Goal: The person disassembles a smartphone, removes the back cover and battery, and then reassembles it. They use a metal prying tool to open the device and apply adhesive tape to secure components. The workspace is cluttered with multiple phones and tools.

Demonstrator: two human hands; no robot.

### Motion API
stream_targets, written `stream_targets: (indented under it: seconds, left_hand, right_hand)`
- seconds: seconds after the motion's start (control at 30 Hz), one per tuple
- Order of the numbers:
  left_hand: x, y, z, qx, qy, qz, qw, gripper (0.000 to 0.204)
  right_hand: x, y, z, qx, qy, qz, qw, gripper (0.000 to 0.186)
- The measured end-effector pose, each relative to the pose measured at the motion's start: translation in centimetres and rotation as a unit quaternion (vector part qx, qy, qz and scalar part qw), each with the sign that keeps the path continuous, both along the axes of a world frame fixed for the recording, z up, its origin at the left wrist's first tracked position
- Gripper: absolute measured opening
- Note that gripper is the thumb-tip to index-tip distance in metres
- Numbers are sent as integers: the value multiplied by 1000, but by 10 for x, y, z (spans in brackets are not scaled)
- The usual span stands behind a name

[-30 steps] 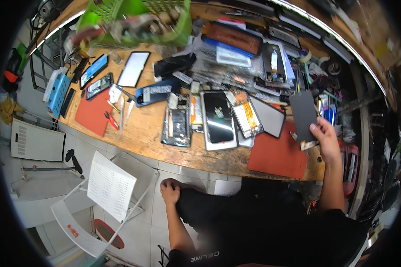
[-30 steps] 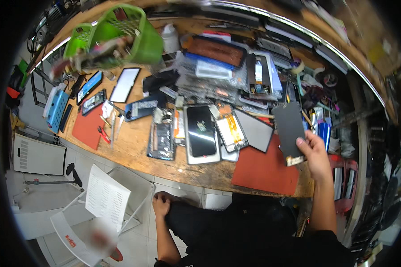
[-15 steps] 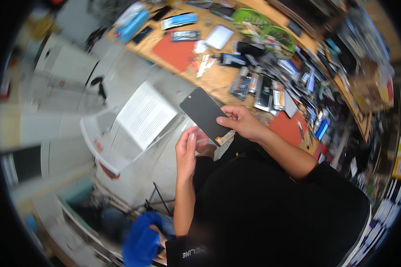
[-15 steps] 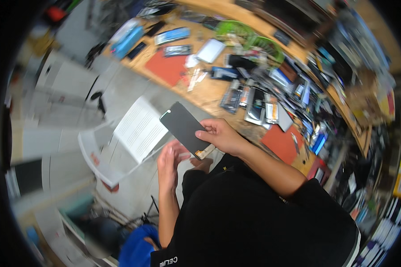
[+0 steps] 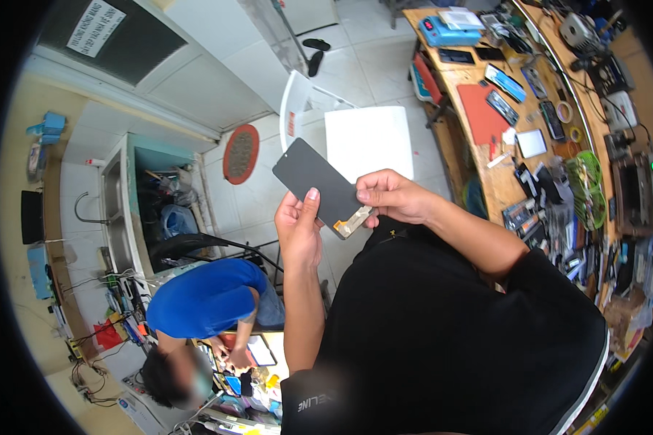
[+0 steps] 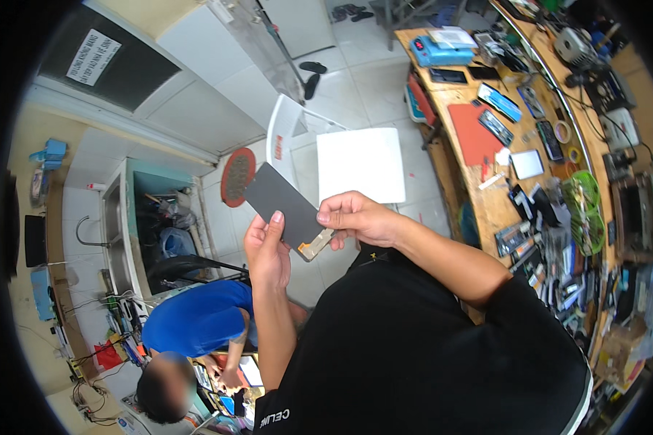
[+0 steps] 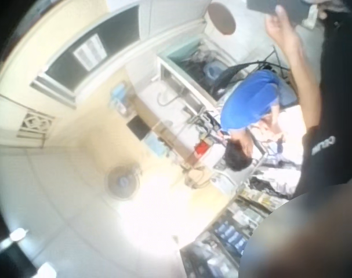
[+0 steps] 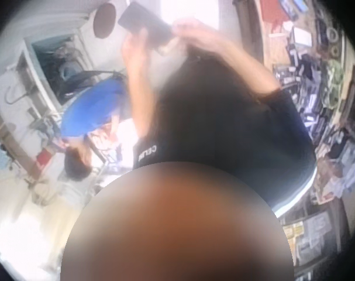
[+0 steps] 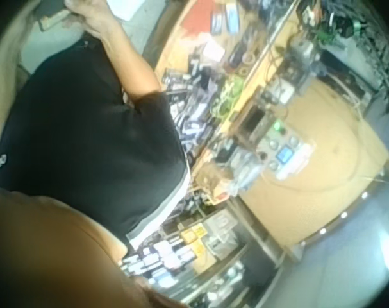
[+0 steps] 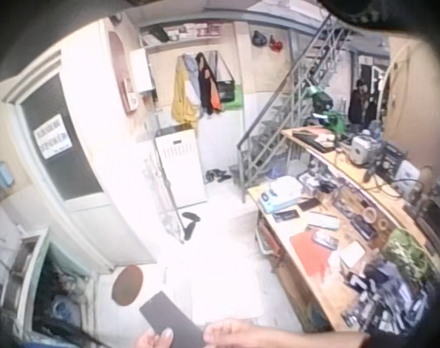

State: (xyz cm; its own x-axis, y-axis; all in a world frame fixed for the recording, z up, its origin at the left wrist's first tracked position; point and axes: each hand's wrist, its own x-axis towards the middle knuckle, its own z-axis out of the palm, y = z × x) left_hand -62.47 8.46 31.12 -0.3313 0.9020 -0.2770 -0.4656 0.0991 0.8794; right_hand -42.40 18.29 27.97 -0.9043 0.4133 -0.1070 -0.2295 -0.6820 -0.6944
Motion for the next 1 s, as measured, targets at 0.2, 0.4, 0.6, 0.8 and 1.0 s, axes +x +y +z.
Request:
stream_targets:
  seconds: [0.2, 0.4, 0.6, 0.8, 1.0]
  left_hand:
    - [-83, 53, -16, 21, -56, 45, 997, 25]
    - [-162, 105, 3, -16, -95, 61, 994, 25]
    - [-203, 164, 14, 19, -9, 29, 999, 27]
    - [-245, 229, 19, 478, 654, -66, 583, 20]
    - [-244, 286, 13, 650, 563, -127, 495, 26]
  right_hand:
    - [-97, 89, -61, 13, -95, 10, 995, 42]
    - [-234, 136, -145, 595, -274, -25, 756, 37]
    - [-272, 150, -188, 725, -427, 167, 513, 45]
    - [-282, 125, -220, 680, -501, 32, 535, 40]
    - [-261, 120, -162, 324, -432, -267, 798, 39]
